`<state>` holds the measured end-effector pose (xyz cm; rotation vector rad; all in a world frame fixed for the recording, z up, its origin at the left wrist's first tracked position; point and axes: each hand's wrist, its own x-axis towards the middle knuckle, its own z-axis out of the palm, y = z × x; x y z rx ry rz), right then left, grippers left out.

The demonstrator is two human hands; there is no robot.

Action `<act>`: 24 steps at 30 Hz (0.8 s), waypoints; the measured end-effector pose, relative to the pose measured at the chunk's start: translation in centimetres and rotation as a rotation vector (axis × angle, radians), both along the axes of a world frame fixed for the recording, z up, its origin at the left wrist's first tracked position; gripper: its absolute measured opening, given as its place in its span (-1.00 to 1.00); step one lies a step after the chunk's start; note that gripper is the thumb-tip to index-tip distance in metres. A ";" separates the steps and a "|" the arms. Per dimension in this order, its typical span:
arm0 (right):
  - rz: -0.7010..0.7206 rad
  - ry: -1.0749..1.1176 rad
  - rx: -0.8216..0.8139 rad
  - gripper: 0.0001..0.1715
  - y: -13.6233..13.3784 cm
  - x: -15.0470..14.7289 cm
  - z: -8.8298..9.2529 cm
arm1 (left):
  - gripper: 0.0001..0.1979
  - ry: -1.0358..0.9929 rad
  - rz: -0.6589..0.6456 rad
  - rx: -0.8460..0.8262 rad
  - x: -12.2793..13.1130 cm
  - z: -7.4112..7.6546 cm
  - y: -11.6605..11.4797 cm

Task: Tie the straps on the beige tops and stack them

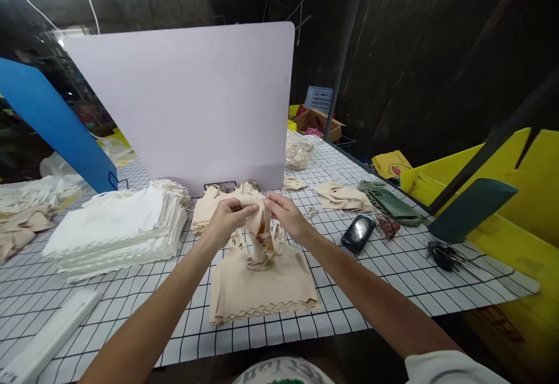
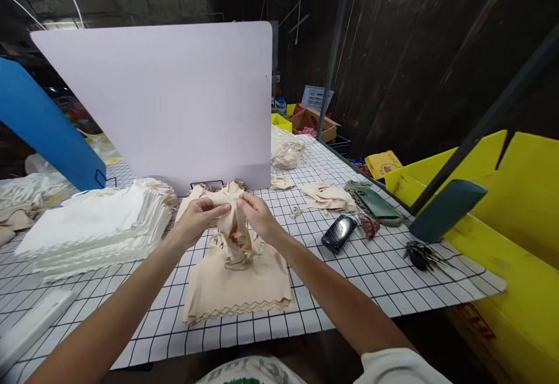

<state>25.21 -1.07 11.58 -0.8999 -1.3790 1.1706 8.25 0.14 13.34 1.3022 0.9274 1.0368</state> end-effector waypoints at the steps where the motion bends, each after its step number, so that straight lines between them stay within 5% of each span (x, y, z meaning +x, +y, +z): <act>1: 0.011 0.113 -0.068 -0.58 0.0 0.0 0.1 | -0.58 -0.018 0.027 -0.024 0.0 -0.3 0.0; 4: 0.034 0.272 -0.189 -0.51 -0.1 -0.1 0.5 | -0.53 -0.108 0.075 -0.013 0.4 -0.8 -0.2; 9: 0.137 -0.004 -0.179 -0.69 0.3 0.9 0.4 | -0.52 -0.184 0.255 0.155 0.6 0.4 0.5; 14: 0.211 0.184 -0.186 -0.66 0.2 0.7 1.0 | -0.57 -0.190 0.255 0.206 0.8 1.8 1.0; 16: 0.244 0.162 -0.176 -0.62 0.0 -0.3 1.2 | -0.63 -0.091 0.286 0.347 1.0 1.8 0.8; 19: 0.107 0.076 -0.081 -0.62 0.1 -1.6 1.1 | -0.69 0.178 0.353 0.592 0.9 1.6 0.5; 22: -0.010 0.117 -0.038 -0.72 0.3 -2.0 0.9 | -0.78 0.299 0.388 0.678 0.4 1.4 0.3; 24: 0.057 0.178 -0.041 -0.71 0.1 -2.0 1.0 | -0.83 0.290 0.380 0.677 0.1 1.5 0.6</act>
